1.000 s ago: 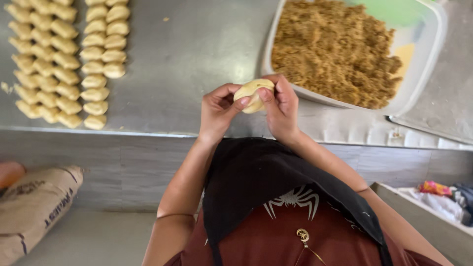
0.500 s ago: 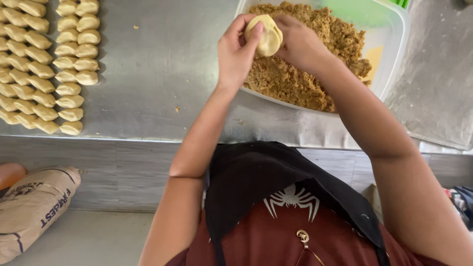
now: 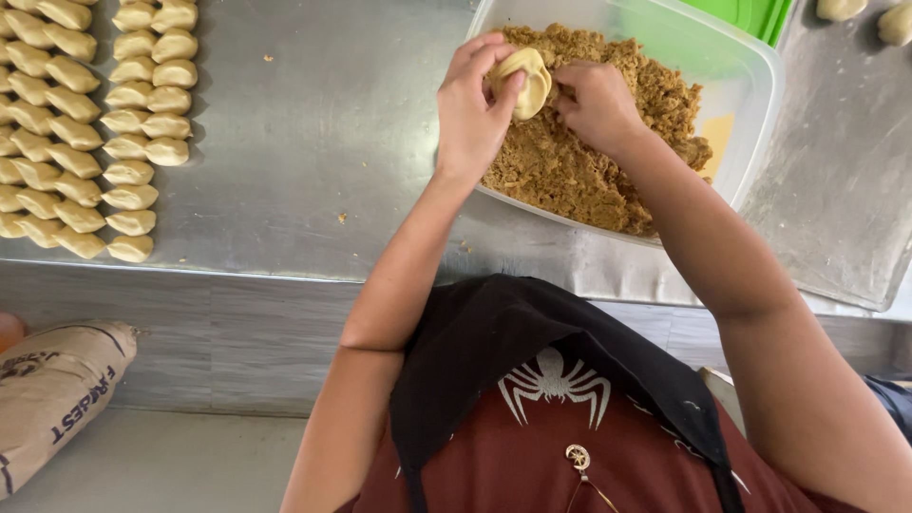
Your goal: The person fills small pieces of dough with a crumble mixture by hand and places the finished buns onto a metal baking tray.
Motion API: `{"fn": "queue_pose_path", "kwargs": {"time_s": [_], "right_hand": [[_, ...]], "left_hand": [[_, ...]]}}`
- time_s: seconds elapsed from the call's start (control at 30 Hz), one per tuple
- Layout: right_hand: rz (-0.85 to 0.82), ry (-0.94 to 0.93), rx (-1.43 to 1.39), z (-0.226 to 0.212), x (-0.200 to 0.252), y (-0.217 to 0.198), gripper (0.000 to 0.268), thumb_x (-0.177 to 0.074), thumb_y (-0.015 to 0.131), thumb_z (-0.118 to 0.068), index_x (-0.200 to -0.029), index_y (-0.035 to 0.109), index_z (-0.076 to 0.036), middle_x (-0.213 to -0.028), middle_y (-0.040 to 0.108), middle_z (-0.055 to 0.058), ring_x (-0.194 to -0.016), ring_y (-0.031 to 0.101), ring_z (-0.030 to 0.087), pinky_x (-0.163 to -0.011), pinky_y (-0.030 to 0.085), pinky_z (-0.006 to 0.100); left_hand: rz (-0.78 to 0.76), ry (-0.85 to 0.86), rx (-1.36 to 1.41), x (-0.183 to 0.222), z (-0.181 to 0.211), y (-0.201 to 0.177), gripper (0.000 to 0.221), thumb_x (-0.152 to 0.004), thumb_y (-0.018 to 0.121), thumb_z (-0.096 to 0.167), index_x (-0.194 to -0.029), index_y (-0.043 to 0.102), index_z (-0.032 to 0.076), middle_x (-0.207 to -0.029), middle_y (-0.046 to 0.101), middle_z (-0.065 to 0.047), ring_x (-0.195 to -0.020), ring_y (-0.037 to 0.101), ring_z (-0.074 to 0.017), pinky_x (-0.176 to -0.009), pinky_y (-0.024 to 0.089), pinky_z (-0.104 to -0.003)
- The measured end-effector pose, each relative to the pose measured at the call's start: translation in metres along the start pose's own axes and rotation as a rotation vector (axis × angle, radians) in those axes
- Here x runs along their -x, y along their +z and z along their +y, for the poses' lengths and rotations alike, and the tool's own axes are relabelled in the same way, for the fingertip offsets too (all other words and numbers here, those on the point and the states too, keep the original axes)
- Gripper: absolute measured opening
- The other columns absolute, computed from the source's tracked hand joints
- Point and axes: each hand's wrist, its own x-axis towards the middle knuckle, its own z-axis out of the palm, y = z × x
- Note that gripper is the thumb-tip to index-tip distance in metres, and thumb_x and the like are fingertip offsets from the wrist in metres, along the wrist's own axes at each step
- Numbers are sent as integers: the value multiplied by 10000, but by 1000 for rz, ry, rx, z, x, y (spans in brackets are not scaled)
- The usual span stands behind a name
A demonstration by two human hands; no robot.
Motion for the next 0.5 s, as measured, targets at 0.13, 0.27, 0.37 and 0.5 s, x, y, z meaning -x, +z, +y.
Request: {"fn": "queue_pose_path", "kwargs": {"time_s": [0.13, 0.27, 0.37, 0.5], "right_hand": [[-131, 360, -122, 5, 3, -10, 95, -987, 744, -113, -1028, 736, -28, -846, 717, 144, -668, 662, 212, -686, 560, 370], [-187, 482, -296, -6, 11, -45, 316, -846, 869, -118, -1078, 673, -32, -829, 687, 81, -677, 626, 168, -590, 522, 312], [-201, 537, -550, -19, 32, -71, 415, -885, 754, -39, -1279, 627, -70, -895, 678, 74, -767, 623, 156, -635, 506, 267], [62, 448, -1209, -42, 61, -94, 386, -968, 590, 7, -1352, 624, -15, -1195, 668, 23, -1034, 702, 173, -937, 651, 305]], "left_hand": [[-117, -138, 56, 1, -6, 2, 237, -979, 730, 165, -1179, 692, 43, -1089, 786, -89, -981, 803, -203, -857, 630, -277], [-295, -398, 186, -7, -11, 10, 270, -958, 721, 197, -1189, 694, 61, -1102, 787, -96, -999, 785, -207, -833, 651, -306], [-371, -567, 407, -11, -19, 29, 350, -916, 736, 166, -1239, 659, 57, -1140, 767, -111, -1024, 765, -212, -839, 679, -327], [-379, -368, 324, -9, -27, 53, 423, -910, 779, 95, -1305, 651, 13, -1176, 773, -126, -1067, 770, -214, -936, 648, -306]]}}
